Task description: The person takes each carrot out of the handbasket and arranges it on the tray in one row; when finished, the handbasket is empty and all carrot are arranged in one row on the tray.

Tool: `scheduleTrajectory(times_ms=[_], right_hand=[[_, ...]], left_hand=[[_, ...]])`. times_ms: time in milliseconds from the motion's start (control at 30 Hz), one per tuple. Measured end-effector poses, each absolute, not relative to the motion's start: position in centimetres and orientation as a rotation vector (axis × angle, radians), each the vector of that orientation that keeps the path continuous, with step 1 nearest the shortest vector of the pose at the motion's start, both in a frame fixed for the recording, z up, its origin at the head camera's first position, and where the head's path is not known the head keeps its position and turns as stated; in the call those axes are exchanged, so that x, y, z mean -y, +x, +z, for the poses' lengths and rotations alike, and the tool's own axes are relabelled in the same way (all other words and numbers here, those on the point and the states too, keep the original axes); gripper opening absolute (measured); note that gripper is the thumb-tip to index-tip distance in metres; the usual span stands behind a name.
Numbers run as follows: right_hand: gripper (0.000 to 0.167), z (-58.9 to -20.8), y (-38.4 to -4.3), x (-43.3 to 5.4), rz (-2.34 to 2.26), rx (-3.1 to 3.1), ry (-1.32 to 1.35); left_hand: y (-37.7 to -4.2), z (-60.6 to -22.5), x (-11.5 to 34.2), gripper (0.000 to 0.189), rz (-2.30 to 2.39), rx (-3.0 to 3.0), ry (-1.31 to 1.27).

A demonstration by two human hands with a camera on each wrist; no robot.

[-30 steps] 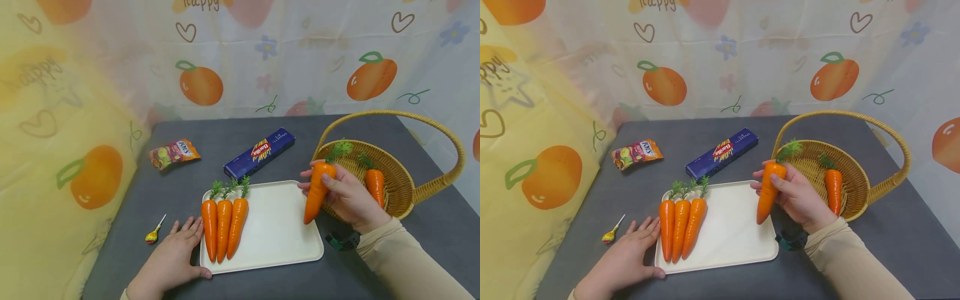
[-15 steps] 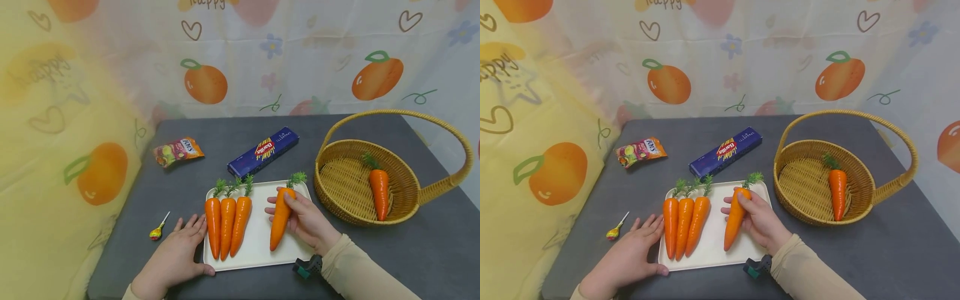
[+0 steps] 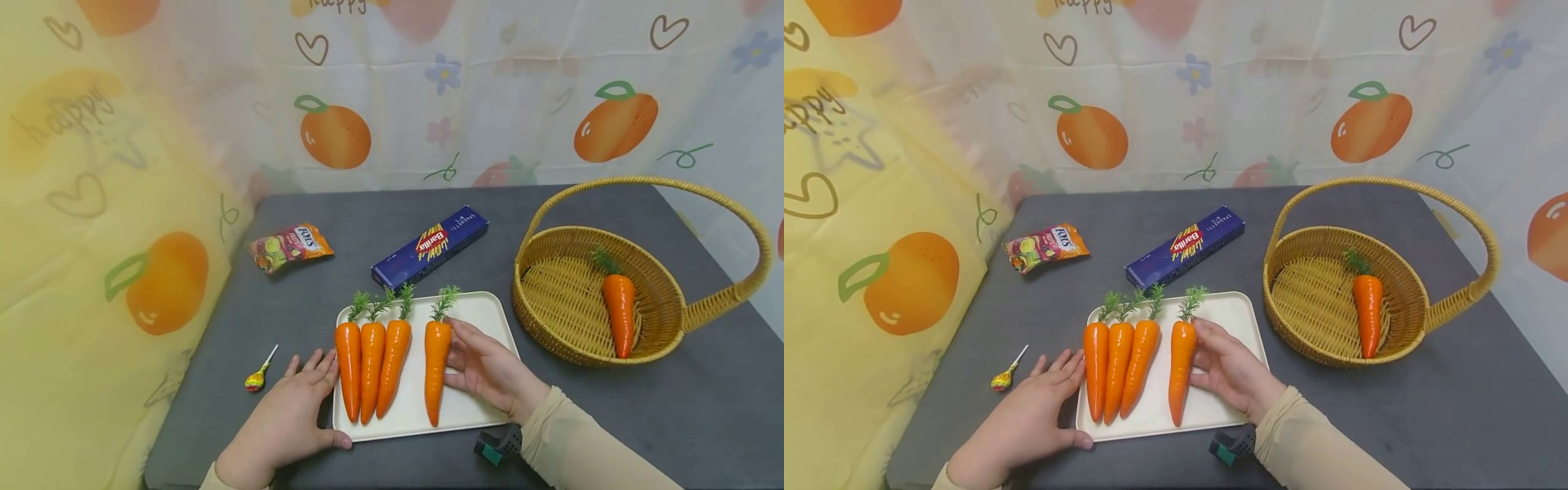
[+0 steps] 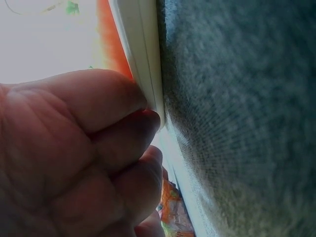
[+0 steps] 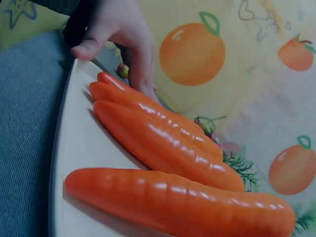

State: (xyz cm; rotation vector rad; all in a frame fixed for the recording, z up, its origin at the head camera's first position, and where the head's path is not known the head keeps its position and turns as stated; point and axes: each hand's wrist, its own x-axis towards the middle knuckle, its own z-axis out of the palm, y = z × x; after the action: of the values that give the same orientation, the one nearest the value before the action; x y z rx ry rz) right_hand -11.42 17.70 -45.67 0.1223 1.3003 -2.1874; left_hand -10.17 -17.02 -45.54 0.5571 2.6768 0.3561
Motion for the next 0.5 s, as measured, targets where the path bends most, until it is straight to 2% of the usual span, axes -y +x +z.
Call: scheduleTrajectory(times_ms=[200,500], right_hand=[[0.078,-45.42,-11.38,-17.45,-2.128,-1.336,0.103],[0.070,-44.78,-10.98,-17.98,-2.082,-1.442,0.137]], left_hand=[[-10.23,-45.55,17.02,0.134,0.348,-2.674,0.557],[-10.13,-45.49,16.93,0.134,0.341,-2.674,0.555]])
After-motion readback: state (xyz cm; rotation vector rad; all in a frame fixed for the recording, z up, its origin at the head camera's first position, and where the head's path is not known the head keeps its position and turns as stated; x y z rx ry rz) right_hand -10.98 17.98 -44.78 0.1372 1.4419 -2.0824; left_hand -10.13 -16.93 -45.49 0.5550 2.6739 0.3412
